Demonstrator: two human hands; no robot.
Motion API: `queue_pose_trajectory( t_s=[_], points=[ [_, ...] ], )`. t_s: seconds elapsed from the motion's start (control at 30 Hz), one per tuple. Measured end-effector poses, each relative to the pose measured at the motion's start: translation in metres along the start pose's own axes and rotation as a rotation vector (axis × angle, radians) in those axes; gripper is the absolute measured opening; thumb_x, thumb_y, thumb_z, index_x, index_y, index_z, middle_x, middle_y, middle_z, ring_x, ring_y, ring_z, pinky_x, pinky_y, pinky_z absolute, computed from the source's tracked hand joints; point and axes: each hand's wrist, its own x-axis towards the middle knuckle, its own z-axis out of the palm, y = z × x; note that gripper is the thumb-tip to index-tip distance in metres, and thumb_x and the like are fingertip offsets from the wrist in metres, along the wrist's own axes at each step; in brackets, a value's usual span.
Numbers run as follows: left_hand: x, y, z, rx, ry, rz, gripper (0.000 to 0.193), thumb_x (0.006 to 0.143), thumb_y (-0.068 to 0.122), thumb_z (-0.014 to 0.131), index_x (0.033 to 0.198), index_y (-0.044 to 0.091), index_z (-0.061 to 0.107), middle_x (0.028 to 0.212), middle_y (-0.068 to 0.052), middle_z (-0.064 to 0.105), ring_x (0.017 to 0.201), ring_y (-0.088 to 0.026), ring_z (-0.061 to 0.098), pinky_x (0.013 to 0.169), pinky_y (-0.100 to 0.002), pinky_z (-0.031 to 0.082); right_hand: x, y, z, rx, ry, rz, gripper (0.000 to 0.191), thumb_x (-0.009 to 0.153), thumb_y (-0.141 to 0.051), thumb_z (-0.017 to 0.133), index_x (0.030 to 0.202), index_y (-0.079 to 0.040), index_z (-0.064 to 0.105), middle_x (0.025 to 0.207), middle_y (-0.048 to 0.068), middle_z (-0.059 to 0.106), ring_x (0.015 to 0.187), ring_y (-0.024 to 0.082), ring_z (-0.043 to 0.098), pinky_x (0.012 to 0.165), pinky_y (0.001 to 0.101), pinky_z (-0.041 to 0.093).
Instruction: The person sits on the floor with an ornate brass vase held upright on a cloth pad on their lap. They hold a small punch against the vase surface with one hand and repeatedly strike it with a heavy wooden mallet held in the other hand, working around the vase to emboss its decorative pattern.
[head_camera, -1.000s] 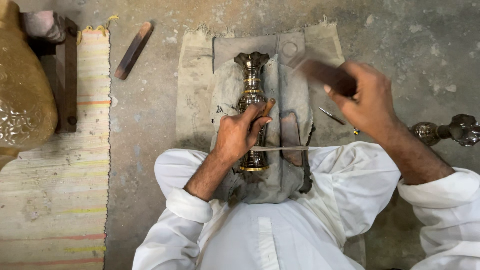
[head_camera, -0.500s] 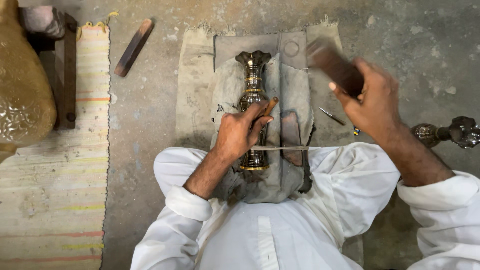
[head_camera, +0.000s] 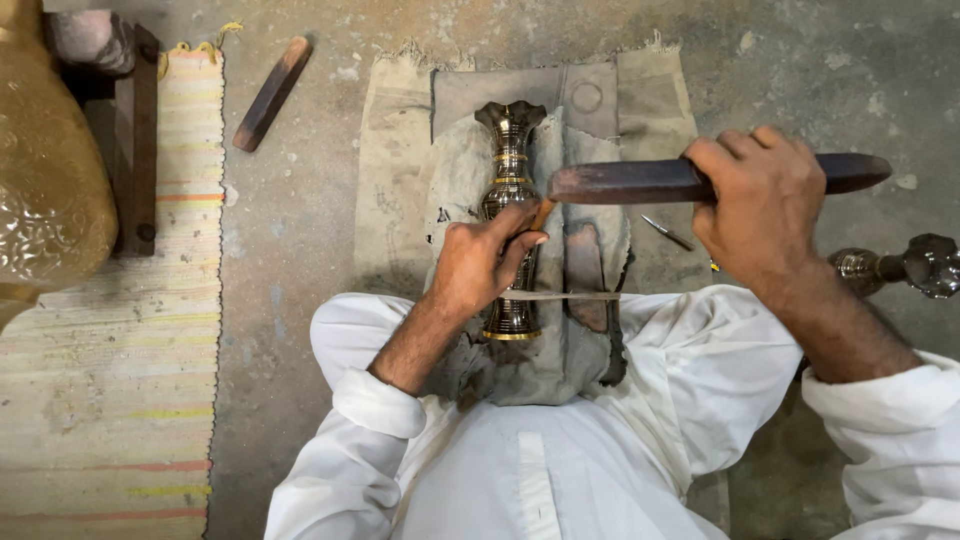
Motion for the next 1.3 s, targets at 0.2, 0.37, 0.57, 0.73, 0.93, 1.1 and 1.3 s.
queue_pose_trajectory(
  t_s=[0.2, 0.37, 0.57, 0.73, 0.93, 1.1, 1.3],
  points=[
    [-0.002, 0.004, 0.001, -0.021, 0.089, -0.022, 0.034, 0.095, 0.011, 0.077, 0.125, 0.004, 0.064, 0.102, -0.017, 0.077, 0.090, -0.030, 0.078, 0.070, -0.036, 0.062, 0.003, -0.004, -0.009, 0.026, 0.003, 0.011, 0.023, 0.083, -0.002, 0.076, 0.103, -0.008, 0.066, 0.090, 0.007, 0.066, 0.086, 0.026, 0.061, 0.079, 0.0404, 0.047],
    [-0.003, 0.000, 0.003, -0.003, 0.075, 0.012, 0.032, 0.095, 0.009, 0.076, 0.124, 0.004, 0.064, 0.106, -0.016, 0.077, 0.092, -0.028, 0.079, 0.073, -0.035, 0.064, 0.010, -0.011, -0.015, 0.028, 0.017, -0.028, 0.025, 0.085, -0.003, 0.079, 0.106, -0.008, 0.068, 0.091, 0.006, 0.068, 0.086, 0.025, 0.063, 0.082, 0.0403, 0.047],
    [-0.011, -0.011, 0.008, -0.222, 0.267, -0.235, 0.030, 0.095, 0.007, 0.079, 0.122, 0.004, 0.066, 0.086, -0.012, 0.078, 0.070, -0.017, 0.069, 0.060, -0.029, 0.053, 0.000, -0.011, -0.003, -0.066, -0.223, 0.034, 0.033, 0.077, -0.008, 0.082, 0.108, -0.011, 0.074, 0.085, 0.007, 0.071, 0.077, 0.023, 0.066, 0.074, 0.0402, 0.051],
    [-0.049, 0.007, 0.028, -0.800, 0.428, -0.344, 0.029, 0.098, 0.000, 0.070, 0.124, -0.001, 0.056, 0.093, -0.011, 0.077, 0.082, -0.013, 0.076, 0.072, -0.028, 0.064, -0.045, -0.058, 0.027, 0.503, -0.322, 0.196, 0.034, 0.064, -0.020, 0.086, 0.096, -0.012, 0.075, 0.080, 0.011, 0.075, 0.071, 0.026, 0.073, 0.068, 0.0405, 0.056],
    [-0.067, 0.017, 0.056, -0.878, 0.480, -0.226, 0.024, 0.100, -0.005, 0.070, 0.116, -0.001, 0.052, 0.093, -0.012, 0.073, 0.080, -0.012, 0.071, 0.073, -0.027, 0.061, -0.084, -0.136, 0.070, 0.513, -0.174, 0.008, 0.039, 0.055, -0.023, 0.089, 0.087, -0.006, 0.074, 0.078, 0.012, 0.072, 0.073, 0.034, 0.069, 0.067, 0.0461, 0.053],
    [-0.068, 0.009, 0.054, -0.751, 0.480, -0.225, 0.022, 0.097, -0.006, 0.070, 0.113, -0.004, 0.055, 0.092, -0.015, 0.075, 0.080, -0.012, 0.070, 0.073, -0.025, 0.059, -0.090, -0.151, 0.070, 0.472, -0.105, -0.075, 0.036, 0.057, -0.018, 0.085, 0.085, -0.001, 0.070, 0.080, 0.014, 0.070, 0.078, 0.036, 0.068, 0.071, 0.0465, 0.055],
    [-0.064, 0.002, 0.046, -0.774, 0.534, -0.276, 0.023, 0.098, -0.005, 0.071, 0.115, -0.003, 0.056, 0.095, -0.014, 0.076, 0.082, -0.011, 0.071, 0.073, -0.025, 0.059, -0.078, -0.140, 0.060, 0.458, -0.264, -0.044, 0.030, 0.056, -0.011, 0.082, 0.085, -0.006, 0.073, 0.081, 0.012, 0.073, 0.079, 0.035, 0.071, 0.069, 0.0465, 0.054]
  ],
)
